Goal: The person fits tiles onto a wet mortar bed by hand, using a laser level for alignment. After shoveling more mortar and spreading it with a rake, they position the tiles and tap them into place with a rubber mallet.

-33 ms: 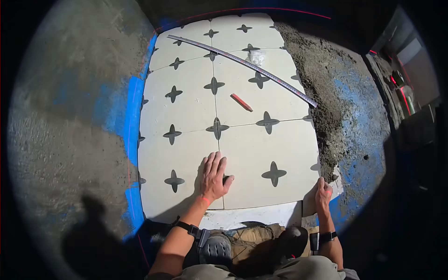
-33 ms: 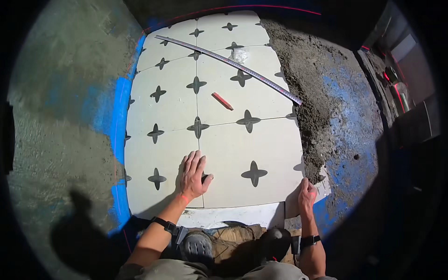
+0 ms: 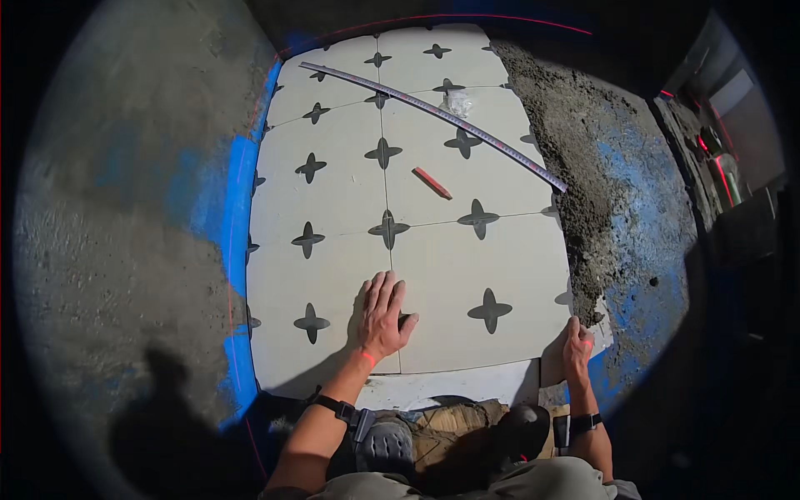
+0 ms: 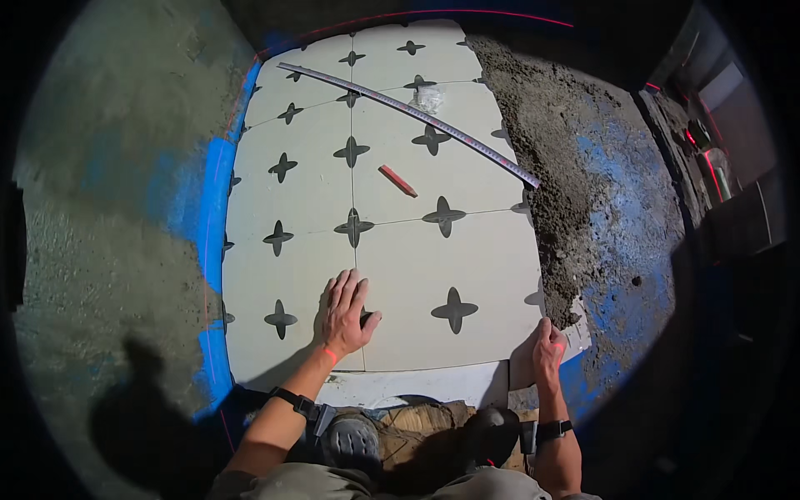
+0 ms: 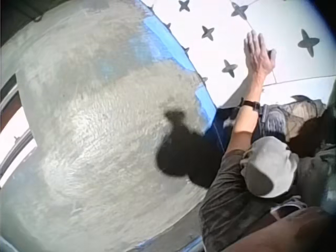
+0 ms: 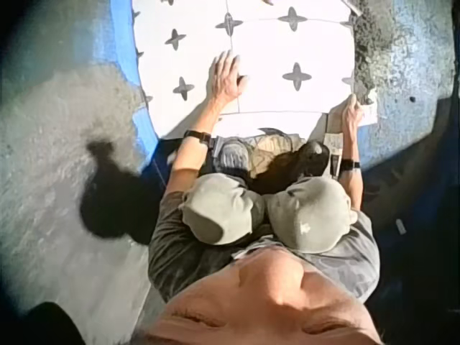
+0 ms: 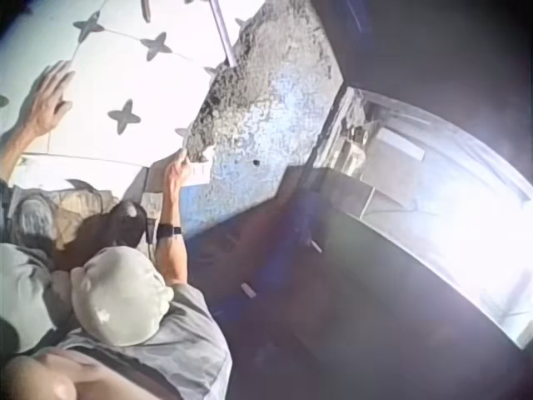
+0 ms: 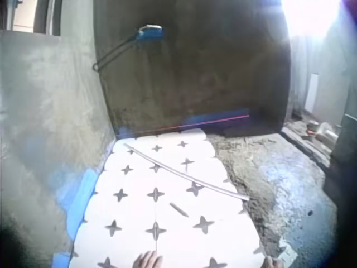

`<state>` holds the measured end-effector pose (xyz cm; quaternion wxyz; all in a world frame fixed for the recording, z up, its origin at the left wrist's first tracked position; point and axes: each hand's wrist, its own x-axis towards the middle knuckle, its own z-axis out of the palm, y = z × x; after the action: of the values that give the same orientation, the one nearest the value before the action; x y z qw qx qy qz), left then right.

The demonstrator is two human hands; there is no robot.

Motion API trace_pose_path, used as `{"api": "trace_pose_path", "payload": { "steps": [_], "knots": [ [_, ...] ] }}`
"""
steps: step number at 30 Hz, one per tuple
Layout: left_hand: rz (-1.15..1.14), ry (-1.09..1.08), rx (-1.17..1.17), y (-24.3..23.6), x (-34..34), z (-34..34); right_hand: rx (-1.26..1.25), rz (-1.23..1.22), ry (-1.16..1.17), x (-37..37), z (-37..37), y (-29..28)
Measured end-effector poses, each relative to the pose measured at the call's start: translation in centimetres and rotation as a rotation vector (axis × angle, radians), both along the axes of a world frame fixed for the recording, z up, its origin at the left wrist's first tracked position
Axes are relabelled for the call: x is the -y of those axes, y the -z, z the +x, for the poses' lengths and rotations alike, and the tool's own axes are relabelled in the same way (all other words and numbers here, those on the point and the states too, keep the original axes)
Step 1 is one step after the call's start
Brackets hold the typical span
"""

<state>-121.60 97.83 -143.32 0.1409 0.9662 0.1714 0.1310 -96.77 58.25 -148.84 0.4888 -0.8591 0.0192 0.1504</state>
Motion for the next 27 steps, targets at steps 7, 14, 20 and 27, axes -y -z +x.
{"api": "trace_pose_path", "payload": {
  "steps": [7,14,20,27],
  "knots": [
    [-0.02,0.037,0.038,0.2,0.1,1.4,0.041,-0.06,0.004,1.0,0.5,-0.3],
    [0.005,0.008,-0.021,-0.1,0.1,0.5,-0.045,-0.051,-0.028,-1.2,0.8,0.1],
    [0.036,-0.009,-0.069,-0.4,0.9,1.0,-0.046,-0.057,0.006,-0.7,1.2,-0.6],
    [0.045,0.003,-0.048,-0.1,1.3,1.7,-0.093,-0.043,0.006,0.1,1.8,-1.2]
  ]
}}
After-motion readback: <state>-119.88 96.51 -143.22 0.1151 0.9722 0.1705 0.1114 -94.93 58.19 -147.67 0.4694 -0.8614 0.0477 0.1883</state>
